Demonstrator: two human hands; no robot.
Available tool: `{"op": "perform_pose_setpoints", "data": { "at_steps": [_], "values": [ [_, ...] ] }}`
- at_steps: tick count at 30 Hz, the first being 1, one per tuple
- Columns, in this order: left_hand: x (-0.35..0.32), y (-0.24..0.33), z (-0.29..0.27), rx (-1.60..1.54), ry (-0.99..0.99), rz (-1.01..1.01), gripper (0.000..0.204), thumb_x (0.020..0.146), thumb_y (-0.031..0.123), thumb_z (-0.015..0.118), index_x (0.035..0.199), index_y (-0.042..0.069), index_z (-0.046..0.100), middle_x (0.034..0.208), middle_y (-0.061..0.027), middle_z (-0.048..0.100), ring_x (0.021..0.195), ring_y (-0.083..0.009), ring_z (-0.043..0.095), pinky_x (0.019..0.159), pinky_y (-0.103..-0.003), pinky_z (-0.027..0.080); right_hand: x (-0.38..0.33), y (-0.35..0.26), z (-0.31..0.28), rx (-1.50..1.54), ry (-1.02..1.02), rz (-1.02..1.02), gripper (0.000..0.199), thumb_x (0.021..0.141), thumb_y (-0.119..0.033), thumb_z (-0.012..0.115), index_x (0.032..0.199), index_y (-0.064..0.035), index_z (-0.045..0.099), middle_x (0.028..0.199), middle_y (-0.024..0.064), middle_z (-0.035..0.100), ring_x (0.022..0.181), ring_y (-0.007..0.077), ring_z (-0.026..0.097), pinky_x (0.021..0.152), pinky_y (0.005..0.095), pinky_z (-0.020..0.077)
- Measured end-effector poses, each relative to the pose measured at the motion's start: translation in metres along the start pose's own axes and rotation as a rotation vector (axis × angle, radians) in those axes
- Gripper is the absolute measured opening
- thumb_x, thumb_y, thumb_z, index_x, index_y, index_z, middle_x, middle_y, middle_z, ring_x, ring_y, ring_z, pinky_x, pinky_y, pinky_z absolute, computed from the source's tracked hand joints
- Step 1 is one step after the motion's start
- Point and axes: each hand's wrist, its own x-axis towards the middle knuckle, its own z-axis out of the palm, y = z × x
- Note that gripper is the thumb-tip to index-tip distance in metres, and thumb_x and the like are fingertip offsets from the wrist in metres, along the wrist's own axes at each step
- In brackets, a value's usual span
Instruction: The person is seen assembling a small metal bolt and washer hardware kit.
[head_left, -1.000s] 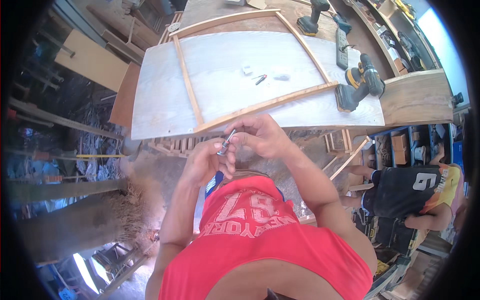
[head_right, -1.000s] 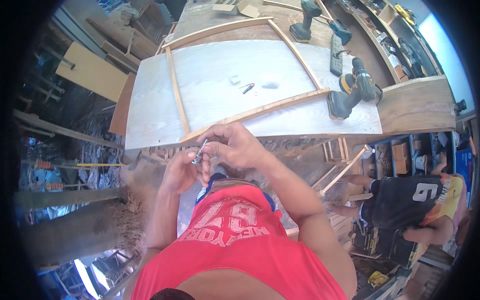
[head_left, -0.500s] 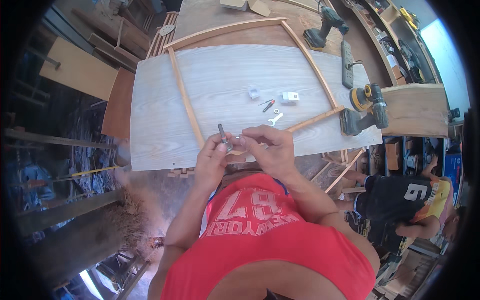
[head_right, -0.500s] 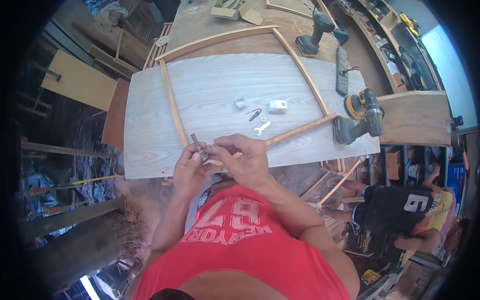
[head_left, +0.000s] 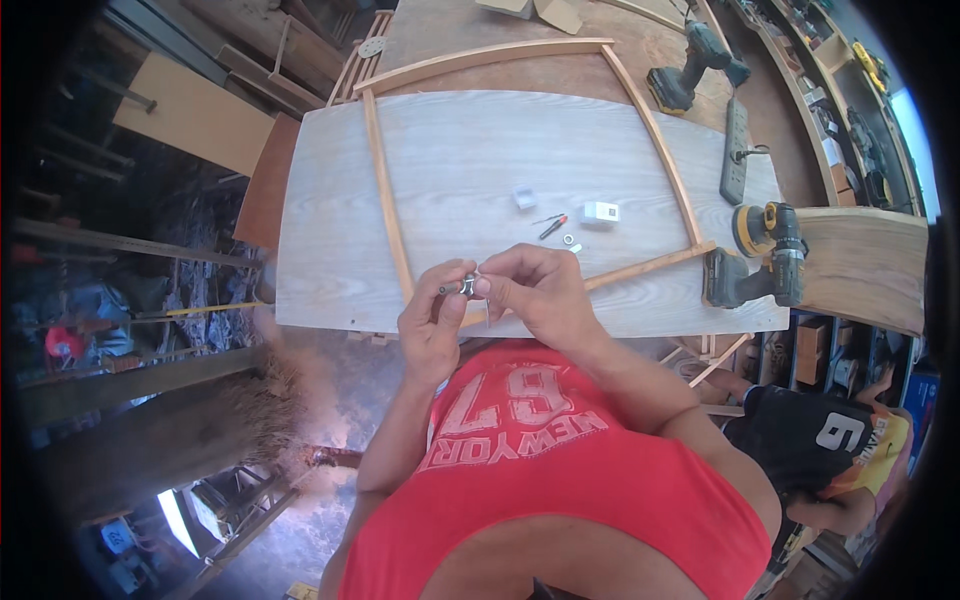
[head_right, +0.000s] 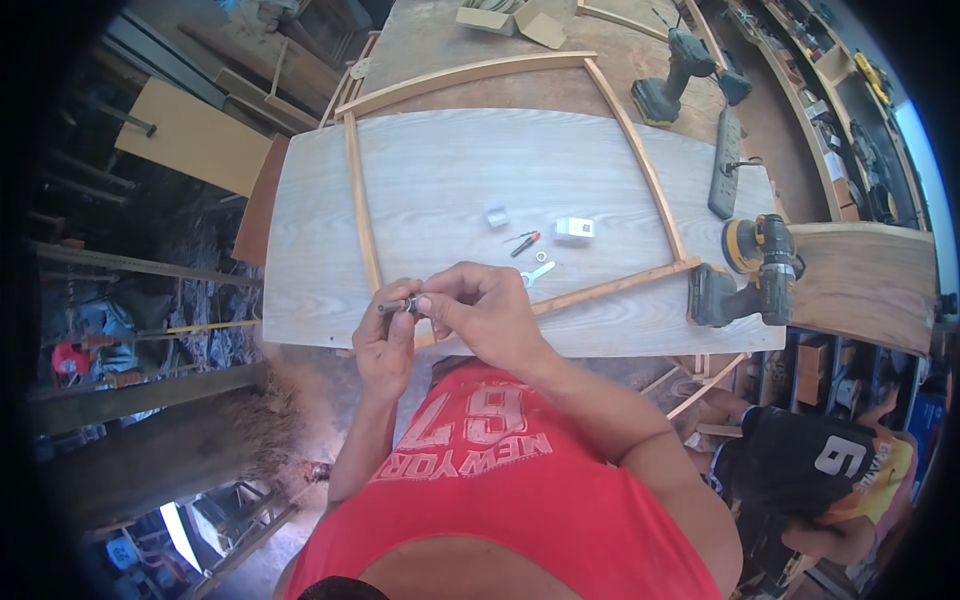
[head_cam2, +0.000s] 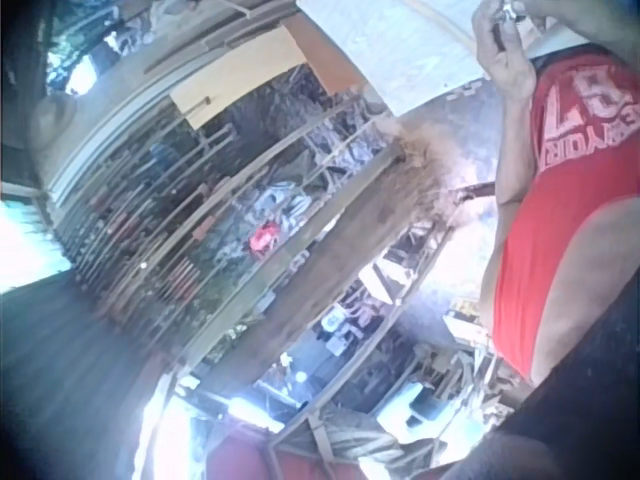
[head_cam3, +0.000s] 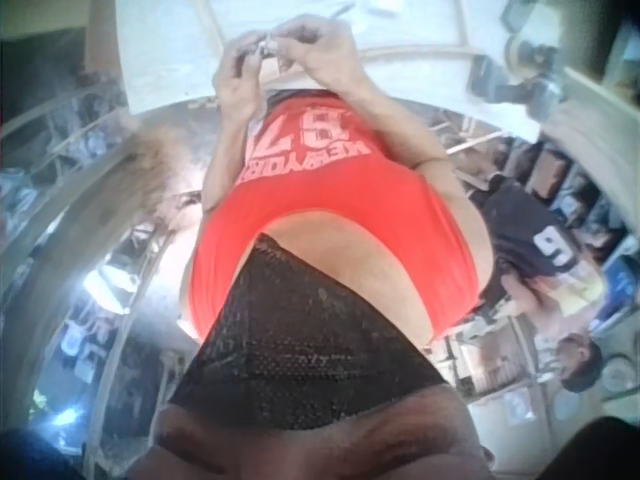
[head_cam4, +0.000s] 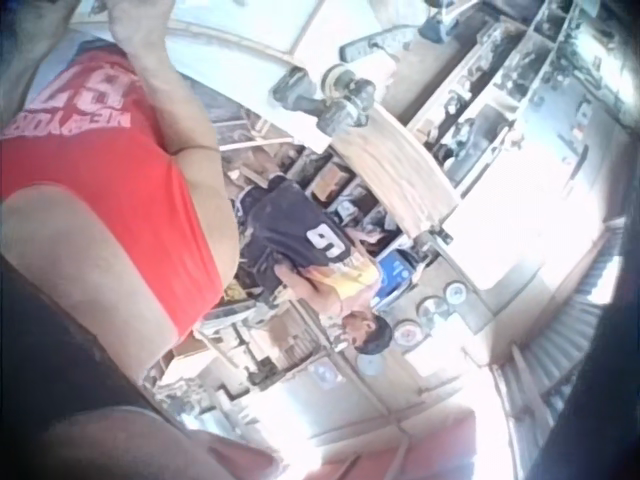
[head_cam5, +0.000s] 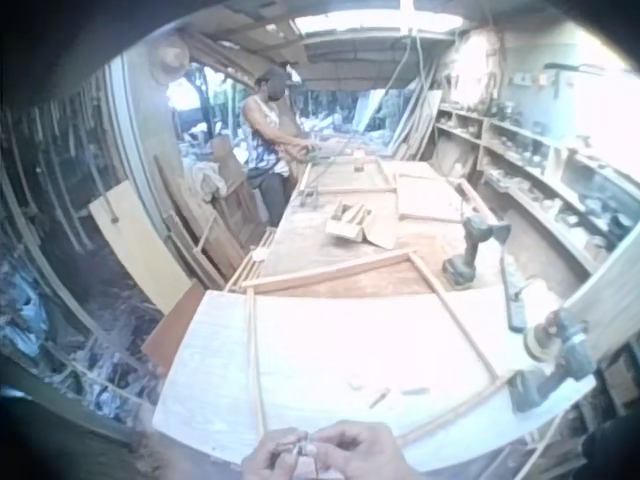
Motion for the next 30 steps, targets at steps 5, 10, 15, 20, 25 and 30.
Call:
{"op": "perform_pose_setpoints", "data": {
  "at_steps": [5,10,15,20,25,30],
  "values": [
    [-0.001,-0.008,0.006,-0.083,0.037,0.033,0.025,0.101,0.010,0.056,0.123,-0.001,0.060,0.129,-0.0156,0.059,0.119,-0.0219,0.055,0.102,-0.036,0.044,0.003,-0.007,-0.003,0.048,-0.059,0.047,0.019,0.087,-0.007,0.073,0.097,0.0078,0.067,0.077,0.0097,0.069,0.064,0.0098,0.063,0.056,0.0240,0.0527],
    [0.001,-0.007,0.010,0.026,0.042,0.092,0.025,0.101,0.011,0.056,0.122,-0.001,0.060,0.124,-0.0156,0.062,0.115,-0.0226,0.058,0.100,-0.036,0.045,0.004,-0.014,-0.012,-0.043,-0.092,0.058,0.016,0.088,-0.006,0.073,0.096,0.0064,0.066,0.079,0.0086,0.069,0.066,0.0104,0.064,0.058,0.0234,0.0509],
    [0.003,0.004,0.000,0.177,-0.008,-0.073,0.031,0.102,0.016,0.055,0.124,-0.005,0.059,0.117,-0.0136,0.064,0.106,-0.0211,0.062,0.094,-0.036,0.049,0.009,-0.011,-0.013,-0.355,-0.132,-0.271,0.013,0.086,-0.004,0.072,0.096,0.0029,0.067,0.077,0.0091,0.069,0.065,0.0126,0.064,0.057,0.0283,0.0509],
    [0.000,0.006,0.006,-0.253,0.064,-0.298,0.034,0.102,0.019,0.054,0.125,-0.006,0.058,0.115,-0.0117,0.064,0.103,-0.0191,0.063,0.088,-0.035,0.053,0.016,-0.014,-0.016,-0.927,-0.240,-0.882,0.015,0.080,0.001,0.071,0.093,-0.0045,0.068,0.074,0.0081,0.060,0.067,0.0282,0.061,0.058,0.0346,0.0489],
    [0.001,0.002,-0.003,-0.666,0.125,-0.492,0.030,0.100,0.020,0.054,0.123,0.000,0.058,0.108,-0.0088,0.063,0.093,-0.0188,0.062,0.079,-0.034,0.054,0.008,-0.011,-0.039,-0.960,-0.201,-0.850,0.017,0.080,0.000,0.072,0.096,-0.0031,0.068,0.078,0.0080,0.064,0.070,0.0252,0.063,0.059,0.0334,0.0502],
    [-0.004,-0.003,-0.014,-0.870,0.151,-0.546,0.025,0.099,0.020,0.055,0.119,0.006,0.060,0.107,-0.0074,0.064,0.094,-0.0187,0.062,0.079,-0.035,0.054,-0.009,0.010,-0.070,-0.320,0.137,-0.073,0.021,0.086,-0.002,0.072,0.105,0.0039,0.067,0.090,0.0107,0.072,0.073,0.0176,0.068,0.062,0.0311,0.0546]
  ]
}}
